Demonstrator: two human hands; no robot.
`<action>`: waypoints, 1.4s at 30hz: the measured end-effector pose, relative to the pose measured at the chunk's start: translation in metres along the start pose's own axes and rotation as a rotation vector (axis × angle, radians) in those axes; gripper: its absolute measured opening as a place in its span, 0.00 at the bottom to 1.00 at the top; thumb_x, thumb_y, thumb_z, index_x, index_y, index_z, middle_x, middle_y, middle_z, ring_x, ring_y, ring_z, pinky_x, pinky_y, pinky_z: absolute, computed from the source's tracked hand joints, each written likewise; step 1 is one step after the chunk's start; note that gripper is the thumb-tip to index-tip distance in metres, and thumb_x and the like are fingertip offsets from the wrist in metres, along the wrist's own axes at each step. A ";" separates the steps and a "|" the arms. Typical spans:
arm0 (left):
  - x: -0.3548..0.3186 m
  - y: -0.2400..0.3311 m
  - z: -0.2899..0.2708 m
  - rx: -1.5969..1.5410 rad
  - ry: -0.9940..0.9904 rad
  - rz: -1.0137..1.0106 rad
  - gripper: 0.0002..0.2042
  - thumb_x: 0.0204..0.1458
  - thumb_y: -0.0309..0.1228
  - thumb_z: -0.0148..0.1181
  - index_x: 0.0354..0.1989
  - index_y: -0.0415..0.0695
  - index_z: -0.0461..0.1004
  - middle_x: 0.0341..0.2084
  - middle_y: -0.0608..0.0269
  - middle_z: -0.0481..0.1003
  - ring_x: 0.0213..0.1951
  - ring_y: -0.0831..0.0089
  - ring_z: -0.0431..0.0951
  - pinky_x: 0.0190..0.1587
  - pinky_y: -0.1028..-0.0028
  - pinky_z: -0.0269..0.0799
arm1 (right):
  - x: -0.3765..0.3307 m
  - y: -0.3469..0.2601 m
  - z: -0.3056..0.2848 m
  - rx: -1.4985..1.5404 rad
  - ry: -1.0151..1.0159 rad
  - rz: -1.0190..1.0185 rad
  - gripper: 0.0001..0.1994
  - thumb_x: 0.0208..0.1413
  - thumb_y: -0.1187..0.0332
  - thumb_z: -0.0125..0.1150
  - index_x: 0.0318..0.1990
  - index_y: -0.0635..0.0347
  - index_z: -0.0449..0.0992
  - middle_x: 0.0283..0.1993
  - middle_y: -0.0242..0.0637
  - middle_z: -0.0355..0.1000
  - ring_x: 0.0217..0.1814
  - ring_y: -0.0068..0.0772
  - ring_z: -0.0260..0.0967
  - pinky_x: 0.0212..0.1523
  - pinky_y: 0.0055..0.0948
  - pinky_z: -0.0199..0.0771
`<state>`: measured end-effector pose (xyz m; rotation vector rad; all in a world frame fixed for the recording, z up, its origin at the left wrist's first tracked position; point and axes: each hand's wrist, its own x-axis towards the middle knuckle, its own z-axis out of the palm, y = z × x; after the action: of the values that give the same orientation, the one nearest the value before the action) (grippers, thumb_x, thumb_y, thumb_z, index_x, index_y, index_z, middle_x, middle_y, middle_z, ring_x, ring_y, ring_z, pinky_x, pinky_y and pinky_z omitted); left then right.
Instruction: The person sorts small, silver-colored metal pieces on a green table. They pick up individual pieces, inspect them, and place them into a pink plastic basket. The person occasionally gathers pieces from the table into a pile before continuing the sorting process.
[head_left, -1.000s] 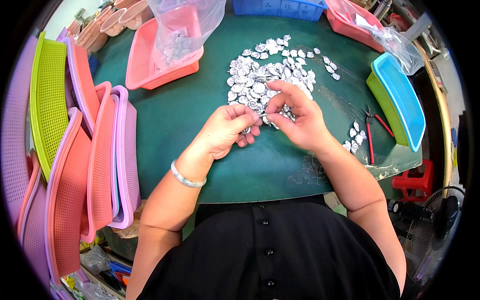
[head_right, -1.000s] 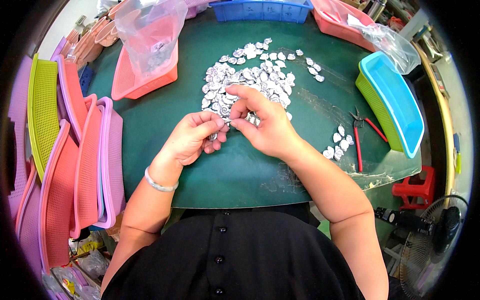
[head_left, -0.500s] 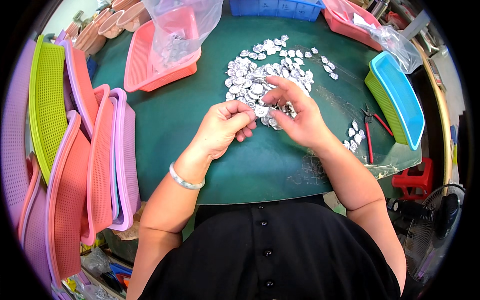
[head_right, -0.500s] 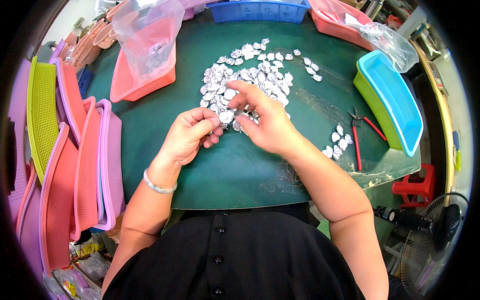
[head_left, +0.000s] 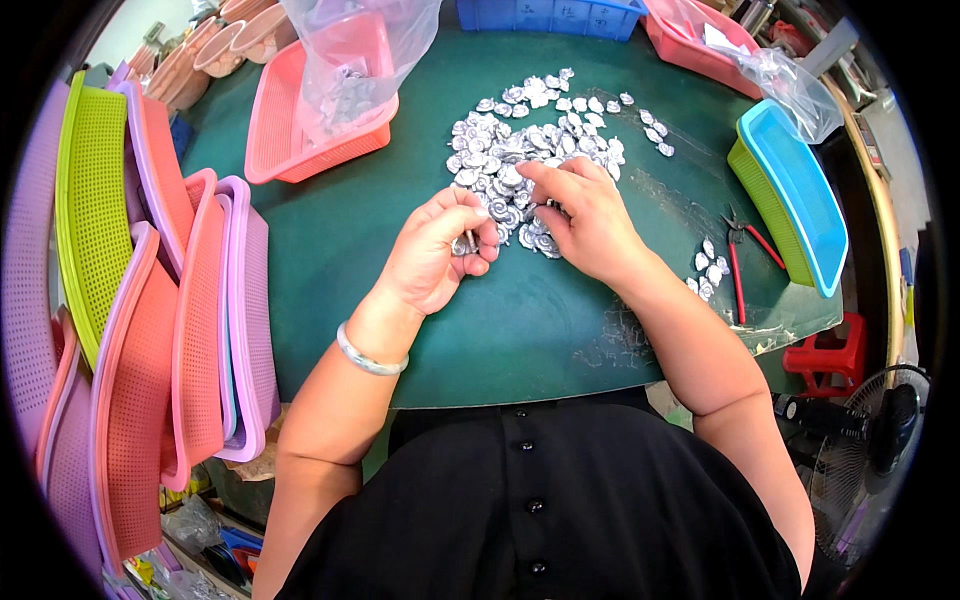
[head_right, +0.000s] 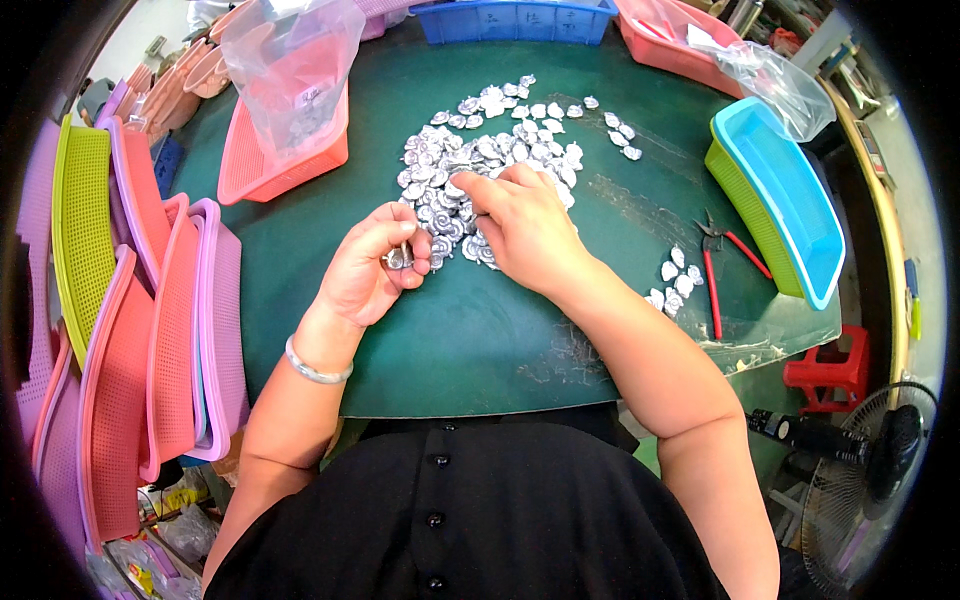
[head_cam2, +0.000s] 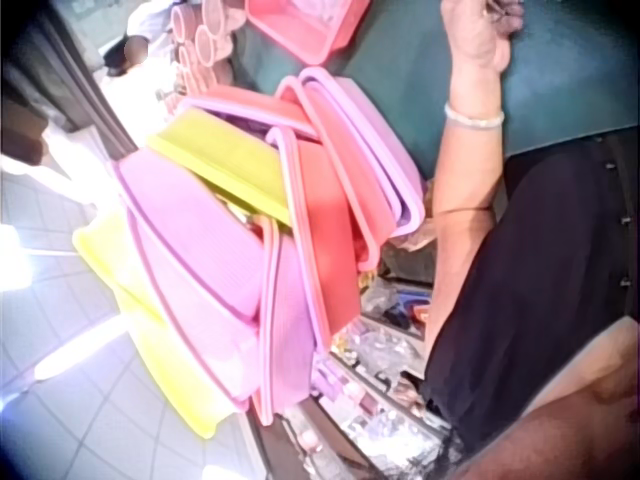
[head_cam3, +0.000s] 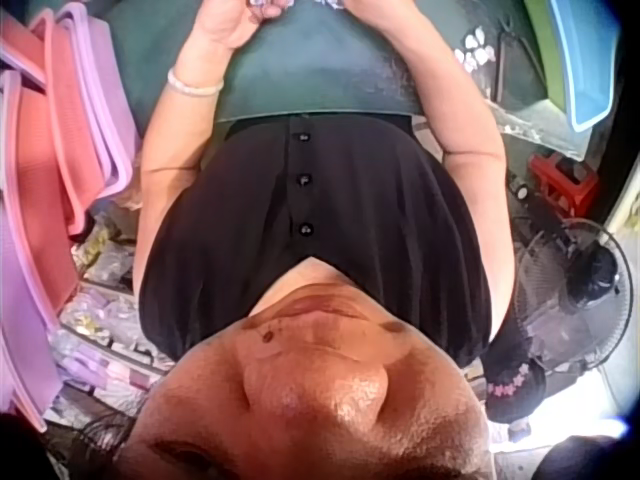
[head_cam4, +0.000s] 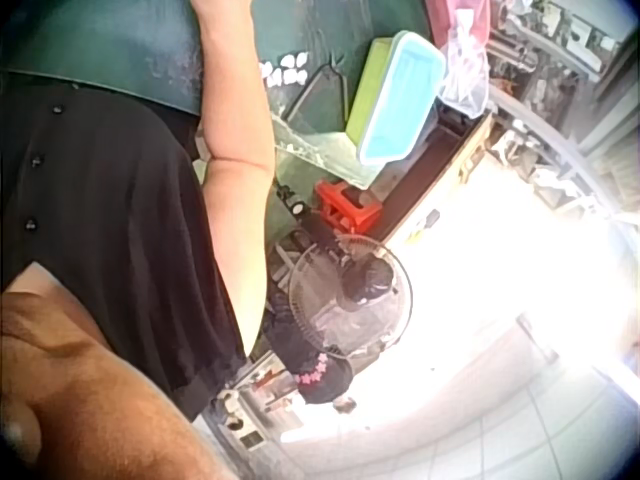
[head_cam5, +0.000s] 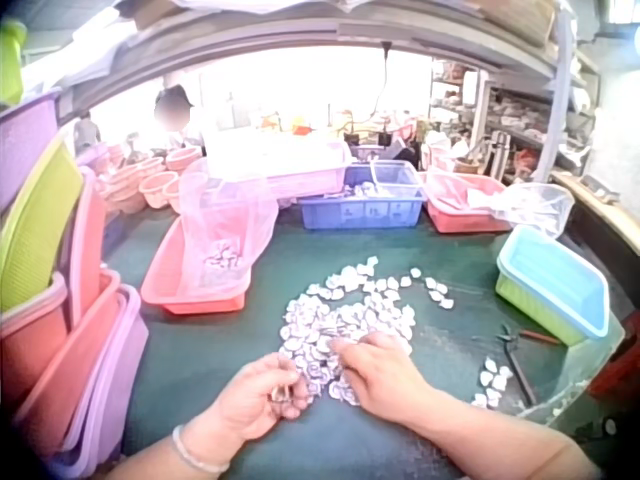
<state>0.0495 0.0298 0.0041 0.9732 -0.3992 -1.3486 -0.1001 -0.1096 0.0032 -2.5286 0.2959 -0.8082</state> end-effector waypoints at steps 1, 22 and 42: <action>0.000 0.000 0.003 0.031 0.030 -0.016 0.04 0.52 0.27 0.50 0.32 0.41 0.68 0.24 0.60 0.72 0.22 0.76 0.71 0.19 0.83 0.65 | 0.000 0.001 0.001 0.025 0.004 0.023 0.23 0.41 0.81 0.58 0.49 0.58 0.70 0.30 0.33 0.71 0.36 0.33 0.66 0.40 0.32 0.65; -0.003 -0.003 0.010 0.153 -0.017 -0.079 0.05 0.53 0.29 0.53 0.29 0.41 0.72 0.18 0.69 0.70 0.16 0.85 0.64 0.15 0.87 0.54 | -0.001 -0.016 -0.011 0.917 0.000 0.598 0.20 0.49 0.79 0.60 0.51 0.66 0.67 0.33 0.32 0.74 0.37 0.18 0.69 0.41 0.18 0.68; -0.001 -0.003 0.005 0.135 0.040 0.036 0.03 0.51 0.25 0.54 0.32 0.41 0.70 0.24 0.64 0.73 0.23 0.81 0.72 0.23 0.83 0.67 | -0.002 -0.007 -0.021 0.154 -0.143 0.062 0.24 0.41 0.78 0.60 0.51 0.56 0.69 0.33 0.33 0.72 0.38 0.35 0.65 0.42 0.35 0.64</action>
<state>0.0441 0.0295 0.0048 1.0981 -0.4796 -1.2802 -0.1139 -0.1103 0.0205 -2.4059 0.2533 -0.5989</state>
